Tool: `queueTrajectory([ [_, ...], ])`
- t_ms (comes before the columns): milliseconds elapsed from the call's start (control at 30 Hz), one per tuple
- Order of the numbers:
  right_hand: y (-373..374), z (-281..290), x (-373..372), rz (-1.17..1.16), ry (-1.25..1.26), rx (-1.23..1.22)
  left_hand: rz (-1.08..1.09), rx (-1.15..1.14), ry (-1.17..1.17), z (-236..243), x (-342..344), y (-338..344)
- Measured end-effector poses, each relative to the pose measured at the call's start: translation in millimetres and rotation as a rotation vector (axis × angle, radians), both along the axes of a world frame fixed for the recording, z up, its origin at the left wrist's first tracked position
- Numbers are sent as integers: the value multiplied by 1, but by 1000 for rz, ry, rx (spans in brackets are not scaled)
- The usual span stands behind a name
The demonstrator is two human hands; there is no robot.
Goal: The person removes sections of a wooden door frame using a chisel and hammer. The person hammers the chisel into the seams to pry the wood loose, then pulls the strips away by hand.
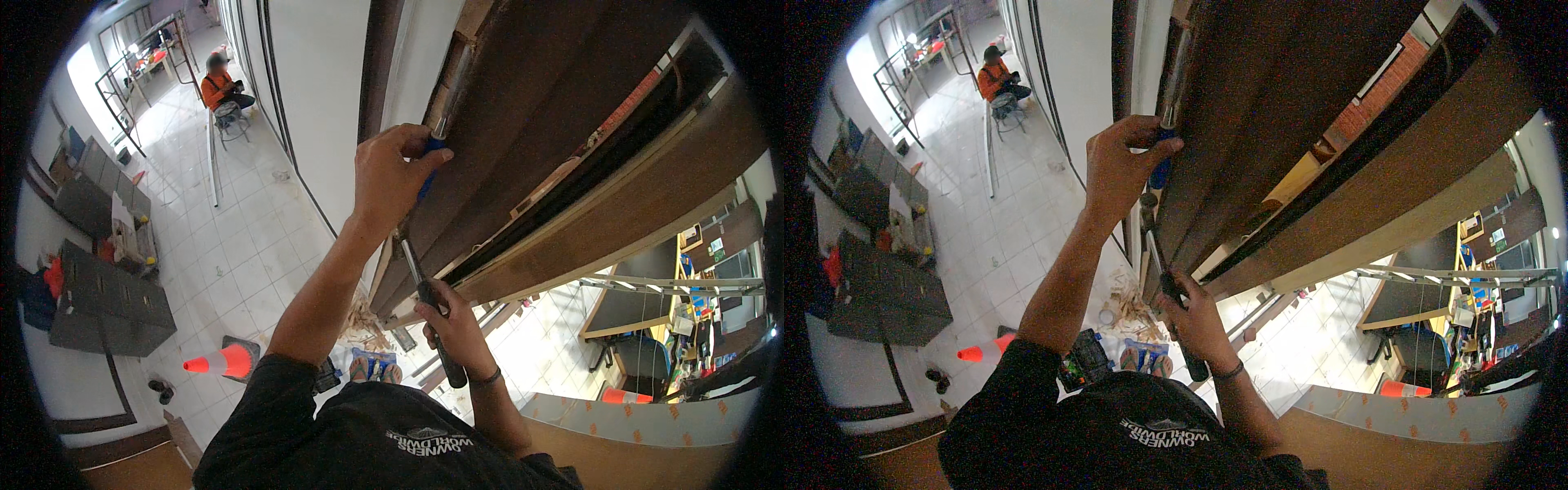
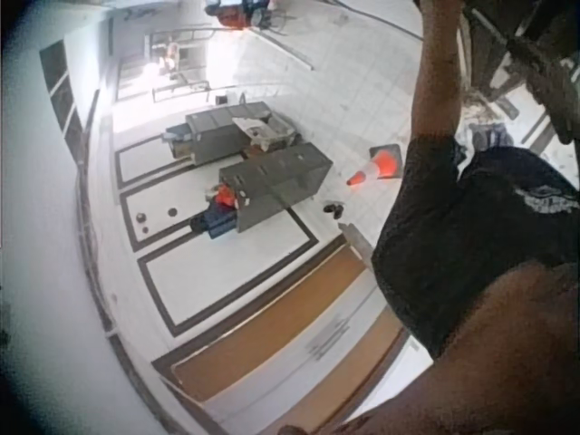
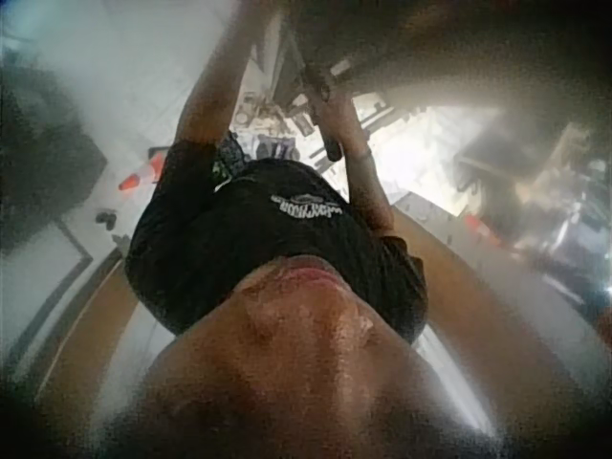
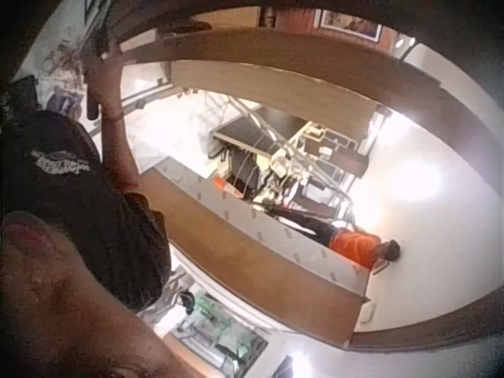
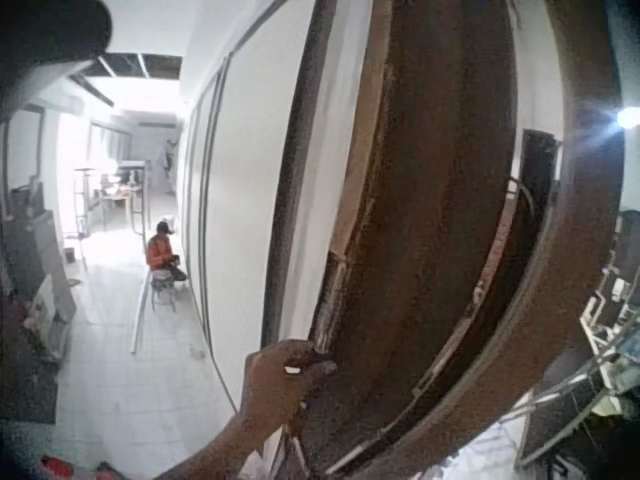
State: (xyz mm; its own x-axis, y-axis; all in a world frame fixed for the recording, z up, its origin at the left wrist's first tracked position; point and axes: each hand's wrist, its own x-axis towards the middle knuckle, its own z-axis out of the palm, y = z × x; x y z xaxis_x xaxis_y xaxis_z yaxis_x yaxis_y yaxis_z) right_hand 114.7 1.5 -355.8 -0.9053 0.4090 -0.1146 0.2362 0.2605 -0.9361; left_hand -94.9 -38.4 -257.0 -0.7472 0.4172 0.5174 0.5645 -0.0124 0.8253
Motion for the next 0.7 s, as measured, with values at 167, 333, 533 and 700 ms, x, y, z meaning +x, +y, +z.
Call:
queueTrajectory([
  [167, -13, 19, 1, -90, -3, -154, 23, 2, 35, 0, 1, 1],
  [333, 0, 4, 4, -49, -122, -68, 25, -23, 29, 3, 0, 2],
  [533, 5, 5, 10, -126, -169, -137, 43, -42, 21, -1, -1, 3],
  [700, -1, 30, 5, -153, -28, -42, 46, -10, 83, -1, -7, 1],
])
